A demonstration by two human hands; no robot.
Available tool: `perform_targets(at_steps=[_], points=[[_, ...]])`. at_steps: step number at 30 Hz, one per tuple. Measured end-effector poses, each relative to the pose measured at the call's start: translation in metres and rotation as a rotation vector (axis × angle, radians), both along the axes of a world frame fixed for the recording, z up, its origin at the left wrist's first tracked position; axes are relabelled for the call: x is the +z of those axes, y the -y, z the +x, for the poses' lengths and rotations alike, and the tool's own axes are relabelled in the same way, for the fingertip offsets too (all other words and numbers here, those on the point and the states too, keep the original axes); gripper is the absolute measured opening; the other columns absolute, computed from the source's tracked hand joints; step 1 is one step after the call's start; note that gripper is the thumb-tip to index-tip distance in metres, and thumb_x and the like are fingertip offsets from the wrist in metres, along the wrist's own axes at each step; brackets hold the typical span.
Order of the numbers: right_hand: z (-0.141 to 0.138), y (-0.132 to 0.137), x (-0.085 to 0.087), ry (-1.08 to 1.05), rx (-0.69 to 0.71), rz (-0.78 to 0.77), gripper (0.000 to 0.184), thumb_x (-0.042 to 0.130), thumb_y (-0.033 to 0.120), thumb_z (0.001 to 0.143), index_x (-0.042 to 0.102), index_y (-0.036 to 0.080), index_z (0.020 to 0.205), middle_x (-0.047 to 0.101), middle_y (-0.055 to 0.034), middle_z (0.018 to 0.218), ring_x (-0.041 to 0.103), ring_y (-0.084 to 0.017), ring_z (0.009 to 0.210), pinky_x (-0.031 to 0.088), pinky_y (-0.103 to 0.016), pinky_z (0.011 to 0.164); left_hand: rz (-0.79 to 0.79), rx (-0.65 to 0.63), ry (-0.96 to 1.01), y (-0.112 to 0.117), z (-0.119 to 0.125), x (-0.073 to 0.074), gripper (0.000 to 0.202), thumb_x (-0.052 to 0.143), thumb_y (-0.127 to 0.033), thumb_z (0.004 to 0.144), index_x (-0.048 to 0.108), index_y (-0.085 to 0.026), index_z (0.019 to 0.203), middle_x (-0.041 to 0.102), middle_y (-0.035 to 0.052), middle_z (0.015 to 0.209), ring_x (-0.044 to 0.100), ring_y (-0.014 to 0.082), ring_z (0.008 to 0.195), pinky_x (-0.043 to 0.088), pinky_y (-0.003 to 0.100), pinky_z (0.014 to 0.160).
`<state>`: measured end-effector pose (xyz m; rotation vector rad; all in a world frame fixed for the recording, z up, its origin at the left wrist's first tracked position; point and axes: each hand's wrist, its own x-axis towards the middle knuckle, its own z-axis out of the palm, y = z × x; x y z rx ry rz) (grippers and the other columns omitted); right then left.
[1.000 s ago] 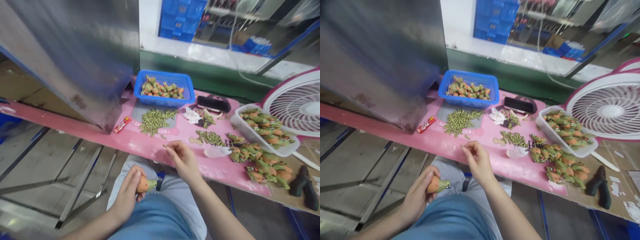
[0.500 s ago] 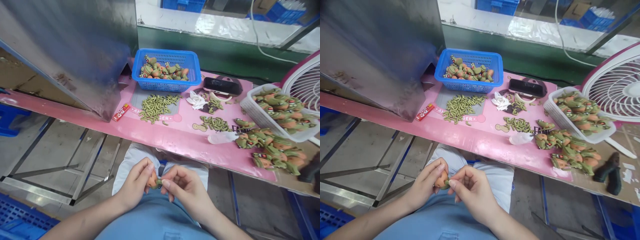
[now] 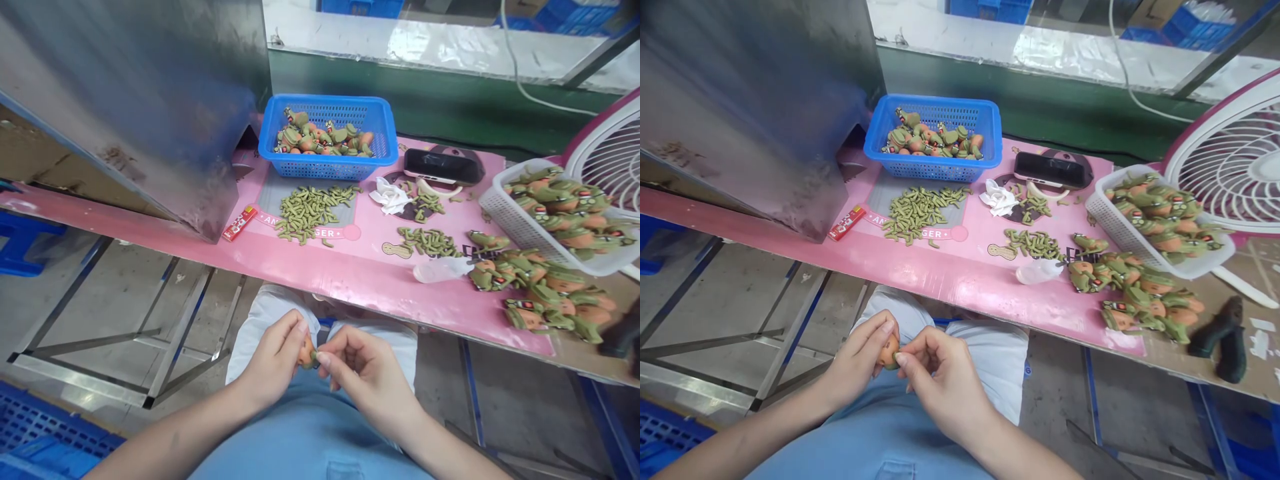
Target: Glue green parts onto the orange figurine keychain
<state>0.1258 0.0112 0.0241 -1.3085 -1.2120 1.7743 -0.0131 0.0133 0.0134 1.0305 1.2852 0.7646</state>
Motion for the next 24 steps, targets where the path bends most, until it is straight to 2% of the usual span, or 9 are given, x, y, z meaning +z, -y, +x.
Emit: perform_targets(at_steps=[5, 15, 17, 19, 21, 22, 24], points=[[0.002, 0.000, -0.003, 0.082, 0.016, 0.077, 0.018, 0.053, 0.033, 0.075, 0.052, 0.017, 0.065, 0.059, -0.0021, 0.056, 0.052, -0.012, 0.046, 0.044, -0.022, 0.045, -0.011, -0.003, -0.010, -0.001, 0.003, -0.004, 0.029, 0.038, -0.037, 0.082, 0.040, -0.021, 0.058, 0.039, -0.0063, 0.046, 0.032, 0.0105, 0.041, 0.028, 0.024, 0.042], [0.001, -0.001, -0.010, 0.119, 0.073, 0.071, 0.019, 0.050, 0.033, 0.077, 0.051, 0.018, 0.067, 0.060, -0.0027, 0.060, 0.053, -0.013, 0.050, 0.043, -0.023, 0.048, -0.087, 0.031, 0.064, -0.005, 0.002, -0.009, 0.031, 0.047, -0.041, 0.077, 0.043, -0.019, 0.055, 0.039, -0.0065, 0.044, 0.032, 0.0090, 0.040, 0.025, 0.021, 0.039], [0.004, -0.004, -0.009, 0.163, 0.087, 0.182, 0.018, 0.049, 0.032, 0.079, 0.054, 0.017, 0.070, 0.059, -0.0018, 0.059, 0.053, -0.013, 0.050, 0.042, -0.023, 0.048, -0.124, 0.053, 0.111, -0.007, 0.002, -0.007, 0.033, 0.050, -0.045, 0.073, 0.044, -0.019, 0.054, 0.040, -0.0064, 0.044, 0.033, 0.0081, 0.038, 0.024, 0.020, 0.037], [0.009, -0.008, -0.006, 0.266, 0.059, 0.396, 0.019, 0.049, 0.034, 0.081, 0.057, 0.016, 0.083, 0.056, 0.0008, 0.054, 0.050, -0.012, 0.046, 0.038, -0.022, 0.046, -0.176, 0.085, 0.170, -0.011, 0.002, -0.004, 0.035, 0.051, -0.049, 0.071, 0.044, -0.018, 0.057, 0.040, -0.0068, 0.044, 0.031, 0.0067, 0.036, 0.020, 0.019, 0.034], [0.014, -0.012, -0.003, 0.375, -0.018, 0.605, 0.028, 0.046, 0.039, 0.085, 0.055, 0.015, 0.096, 0.050, 0.0034, 0.050, 0.045, -0.012, 0.043, 0.033, -0.023, 0.044, -0.238, 0.105, 0.245, -0.013, 0.004, 0.000, 0.037, 0.050, -0.054, 0.070, 0.043, -0.019, 0.060, 0.038, -0.0083, 0.041, 0.025, 0.0055, 0.032, 0.015, 0.017, 0.032], [0.015, -0.014, -0.002, 0.407, -0.038, 0.660, 0.033, 0.041, 0.043, 0.087, 0.053, 0.014, 0.098, 0.048, 0.0039, 0.049, 0.044, -0.012, 0.042, 0.032, -0.023, 0.043, -0.269, 0.103, 0.286, -0.014, 0.004, 0.003, 0.038, 0.049, -0.056, 0.069, 0.042, -0.019, 0.062, 0.035, -0.0094, 0.037, 0.021, 0.0052, 0.030, 0.013, 0.017, 0.031], [0.016, -0.015, -0.001, 0.407, 0.025, 0.658, 0.039, 0.030, 0.048, 0.090, 0.053, 0.016, 0.087, 0.045, 0.0036, 0.049, 0.042, -0.012, 0.042, 0.029, -0.023, 0.044, -0.315, 0.087, 0.363, -0.014, 0.006, 0.007, 0.041, 0.048, -0.060, 0.067, 0.041, -0.020, 0.064, 0.030, -0.0111, 0.032, 0.016, 0.0049, 0.028, 0.013, 0.017, 0.031]])
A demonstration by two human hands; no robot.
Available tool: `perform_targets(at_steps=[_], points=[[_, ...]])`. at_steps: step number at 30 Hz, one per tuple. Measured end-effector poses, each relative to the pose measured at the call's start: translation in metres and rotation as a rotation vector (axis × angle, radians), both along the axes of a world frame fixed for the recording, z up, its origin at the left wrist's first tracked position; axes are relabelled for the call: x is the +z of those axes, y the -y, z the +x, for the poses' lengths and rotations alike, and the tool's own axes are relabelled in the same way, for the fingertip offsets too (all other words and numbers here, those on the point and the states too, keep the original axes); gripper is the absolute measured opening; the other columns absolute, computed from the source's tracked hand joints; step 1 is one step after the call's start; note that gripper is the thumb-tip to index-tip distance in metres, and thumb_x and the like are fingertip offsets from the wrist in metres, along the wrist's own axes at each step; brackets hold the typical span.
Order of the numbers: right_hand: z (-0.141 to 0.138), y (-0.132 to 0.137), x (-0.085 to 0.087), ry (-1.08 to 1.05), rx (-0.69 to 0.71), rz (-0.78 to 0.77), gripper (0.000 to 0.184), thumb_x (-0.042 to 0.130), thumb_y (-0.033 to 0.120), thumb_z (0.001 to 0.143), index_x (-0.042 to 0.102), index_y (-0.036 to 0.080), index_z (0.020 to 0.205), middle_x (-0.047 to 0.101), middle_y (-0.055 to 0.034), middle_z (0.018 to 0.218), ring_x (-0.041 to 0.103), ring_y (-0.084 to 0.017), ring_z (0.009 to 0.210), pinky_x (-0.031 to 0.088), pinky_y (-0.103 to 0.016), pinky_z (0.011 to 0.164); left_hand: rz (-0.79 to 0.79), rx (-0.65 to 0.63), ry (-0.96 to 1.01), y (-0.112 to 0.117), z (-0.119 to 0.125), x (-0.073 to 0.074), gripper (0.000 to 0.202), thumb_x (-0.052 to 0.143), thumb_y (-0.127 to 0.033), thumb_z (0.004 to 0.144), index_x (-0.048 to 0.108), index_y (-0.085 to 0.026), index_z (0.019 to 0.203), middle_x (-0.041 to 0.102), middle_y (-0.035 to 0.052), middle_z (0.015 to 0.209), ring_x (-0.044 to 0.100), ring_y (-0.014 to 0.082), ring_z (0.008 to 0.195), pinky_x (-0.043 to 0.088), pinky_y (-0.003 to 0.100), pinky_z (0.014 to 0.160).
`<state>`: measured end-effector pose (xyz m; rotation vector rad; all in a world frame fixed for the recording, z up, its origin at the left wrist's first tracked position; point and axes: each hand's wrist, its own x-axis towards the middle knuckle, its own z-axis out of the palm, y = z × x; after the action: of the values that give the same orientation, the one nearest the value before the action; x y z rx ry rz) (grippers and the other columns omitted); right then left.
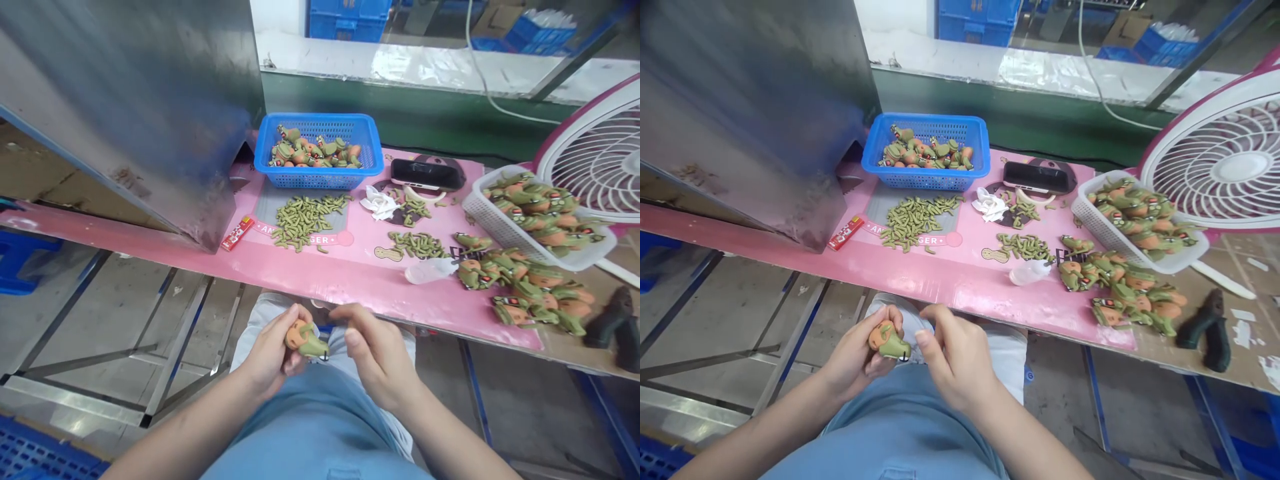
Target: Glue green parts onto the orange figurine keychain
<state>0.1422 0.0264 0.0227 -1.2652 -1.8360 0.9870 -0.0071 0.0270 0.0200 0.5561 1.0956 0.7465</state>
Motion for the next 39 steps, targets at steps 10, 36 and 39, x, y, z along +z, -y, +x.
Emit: perform_targets(at_steps=[10, 36, 39], points=[[-0.003, 0.007, 0.003, -0.083, 0.202, -0.182, 0.033, 0.037, 0.037, 0.087, 0.030, 0.021, 0.059, 0.030, 0.0063, 0.049, 0.027, -0.009, 0.043, 0.020, -0.022, 0.043, 0.155, 0.073, 0.093, 0.003, 0.006, 0.004, 0.042, 0.056, -0.058, 0.069, 0.052, -0.016, 0.064, 0.041, -0.0048, 0.046, 0.034, 0.0080, 0.039, 0.024, 0.018, 0.036], [-0.002, 0.005, 0.006, -0.243, 0.263, -0.295, 0.041, 0.028, 0.050, 0.091, 0.038, 0.021, 0.064, 0.035, 0.0044, 0.053, 0.031, -0.011, 0.045, 0.024, -0.024, 0.047, 0.225, 0.088, -0.049, 0.006, 0.014, 0.007, 0.041, 0.049, -0.056, 0.075, 0.045, -0.018, 0.060, 0.034, -0.0077, 0.043, 0.026, 0.0071, 0.037, 0.021, 0.018, 0.034], [0.000, 0.000, 0.008, -0.392, 0.270, -0.375, 0.042, 0.030, 0.048, 0.091, 0.038, 0.021, 0.061, 0.033, 0.0059, 0.048, 0.027, -0.010, 0.041, 0.023, -0.024, 0.044, 0.285, -0.002, 0.009, 0.009, 0.008, 0.006, 0.051, 0.042, -0.066, 0.076, 0.048, -0.018, 0.063, 0.042, -0.0053, 0.045, 0.033, 0.0077, 0.037, 0.026, 0.018, 0.036]])
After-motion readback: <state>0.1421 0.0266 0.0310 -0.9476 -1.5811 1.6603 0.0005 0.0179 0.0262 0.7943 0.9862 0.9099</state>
